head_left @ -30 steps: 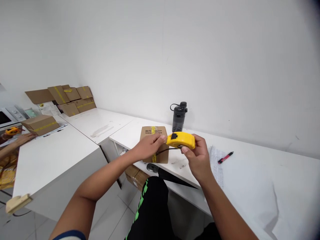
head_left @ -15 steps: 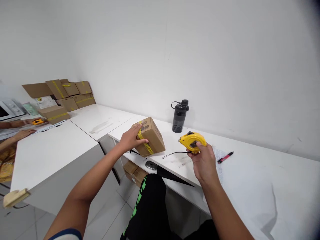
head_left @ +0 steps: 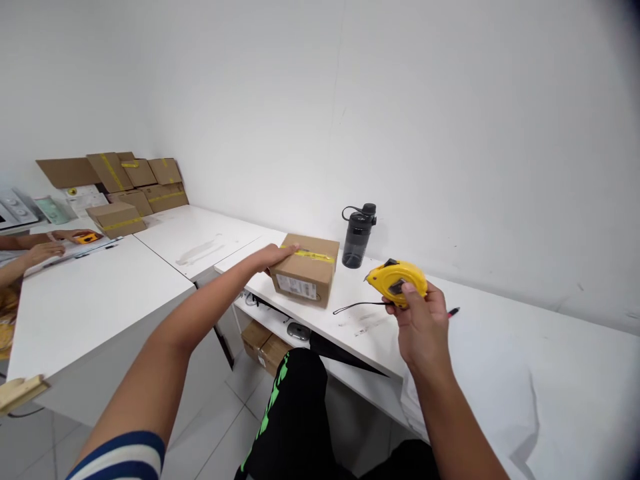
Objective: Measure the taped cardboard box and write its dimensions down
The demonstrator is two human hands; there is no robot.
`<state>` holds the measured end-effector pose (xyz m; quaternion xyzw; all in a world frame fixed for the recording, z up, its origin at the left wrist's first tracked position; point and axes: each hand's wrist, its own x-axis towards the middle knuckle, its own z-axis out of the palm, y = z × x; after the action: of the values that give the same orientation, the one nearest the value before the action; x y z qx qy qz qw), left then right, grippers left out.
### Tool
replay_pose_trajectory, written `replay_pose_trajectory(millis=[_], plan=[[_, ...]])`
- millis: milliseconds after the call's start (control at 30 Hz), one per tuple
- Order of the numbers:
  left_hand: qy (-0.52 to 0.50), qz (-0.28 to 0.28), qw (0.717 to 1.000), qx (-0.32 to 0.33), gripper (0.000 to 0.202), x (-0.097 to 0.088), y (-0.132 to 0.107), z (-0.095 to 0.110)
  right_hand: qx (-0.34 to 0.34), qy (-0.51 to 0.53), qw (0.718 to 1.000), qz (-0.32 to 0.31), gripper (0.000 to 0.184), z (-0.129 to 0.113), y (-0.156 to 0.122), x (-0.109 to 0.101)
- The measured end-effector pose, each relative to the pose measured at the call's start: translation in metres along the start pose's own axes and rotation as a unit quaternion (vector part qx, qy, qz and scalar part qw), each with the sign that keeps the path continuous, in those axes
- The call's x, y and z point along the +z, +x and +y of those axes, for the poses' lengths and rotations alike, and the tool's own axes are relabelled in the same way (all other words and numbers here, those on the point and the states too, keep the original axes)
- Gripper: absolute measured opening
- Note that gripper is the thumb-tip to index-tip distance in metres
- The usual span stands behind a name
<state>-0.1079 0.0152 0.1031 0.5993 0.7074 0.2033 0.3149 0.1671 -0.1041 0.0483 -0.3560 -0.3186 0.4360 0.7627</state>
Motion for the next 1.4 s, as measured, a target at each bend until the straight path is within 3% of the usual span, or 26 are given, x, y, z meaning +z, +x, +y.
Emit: replay_pose_trajectory(millis=[67,100,167,233,267,300,333,400,467,600,667,733,833,933,1033,1167,1267,1333,1400], plan=[[-0.027,-0.05,0.998,-0.023,0.078,0.016,0.001,-0.002,0.009,-0.009,1.0,-0.014,0.05,0.003,0.0,0.002],[-0.02,-0.04,0.999,-0.024,0.078,0.024,-0.001,-0.002,0.017,-0.01,1.0,-0.021,0.051,0.005,0.001,0.004],[0.015,0.059,0.998,0.01,0.075,0.035,-0.011,0.001,0.027,-0.017,0.999,-0.035,0.053,0.009,0.001,0.007],[0.042,0.184,0.977,0.097,0.068,0.039,-0.028,0.008,0.022,-0.04,0.998,-0.053,0.055,0.012,0.0,0.009],[0.041,0.213,0.965,0.145,0.065,0.039,-0.038,0.013,0.014,-0.057,0.996,-0.065,0.057,0.014,0.0,0.011],[0.027,0.199,0.963,0.182,0.063,0.038,-0.05,0.018,0.005,-0.074,0.994,-0.082,0.059,0.015,0.0,0.012],[-0.002,0.141,0.969,0.2,0.064,0.038,-0.061,0.024,-0.005,-0.089,0.991,-0.101,0.061,0.017,0.0,0.014],[-0.074,-0.029,0.978,0.195,0.072,0.038,-0.08,0.037,-0.033,-0.106,0.983,-0.146,0.065,0.021,0.0,0.019],[-0.125,-0.143,0.965,0.183,0.072,0.04,-0.09,0.046,-0.072,-0.115,0.973,-0.184,0.066,0.025,0.001,0.024],[-0.205,-0.216,0.932,0.206,0.056,0.035,-0.081,0.047,-0.123,-0.151,0.954,-0.23,0.063,0.024,0.009,0.025],[-0.234,-0.215,0.925,0.206,0.048,0.025,-0.063,0.04,-0.138,-0.171,0.944,-0.248,0.063,0.019,0.02,0.017],[-0.222,-0.161,0.942,0.195,0.042,0.01,-0.038,0.028,-0.156,-0.192,0.937,-0.248,0.064,0.014,0.037,0.003],[-0.097,-0.027,0.981,0.164,0.038,-0.01,-0.001,0.007,-0.152,-0.248,0.932,-0.216,0.068,0.011,0.066,-0.022],[-0.018,0.023,0.991,0.133,0.037,-0.011,0.021,-0.012,-0.111,-0.3,0.928,-0.193,0.072,0.018,0.084,-0.037],[-0.016,0.005,0.991,0.136,0.044,0.001,0.024,-0.025,-0.087,-0.348,0.906,-0.225,0.074,0.031,0.085,-0.036],[-0.022,-0.042,0.99,0.131,0.053,0.009,0.019,-0.03,-0.163,-0.413,0.856,-0.264,0.064,0.045,0.075,-0.026],[-0.031,-0.078,0.99,0.109,0.055,0.005,0.014,-0.026,-0.172,-0.442,0.838,-0.272,0.063,0.047,0.074,-0.026],[-0.052,-0.068,0.991,0.1,0.055,0.003,0.008,-0.02,-0.172,-0.458,0.828,-0.273,0.064,0.047,0.077,-0.027],[-0.08,-0.016,0.991,0.102,0.054,0.003,-0.002,-0.013,-0.181,-0.474,0.818,-0.271,0.063,0.045,0.079,-0.027]])
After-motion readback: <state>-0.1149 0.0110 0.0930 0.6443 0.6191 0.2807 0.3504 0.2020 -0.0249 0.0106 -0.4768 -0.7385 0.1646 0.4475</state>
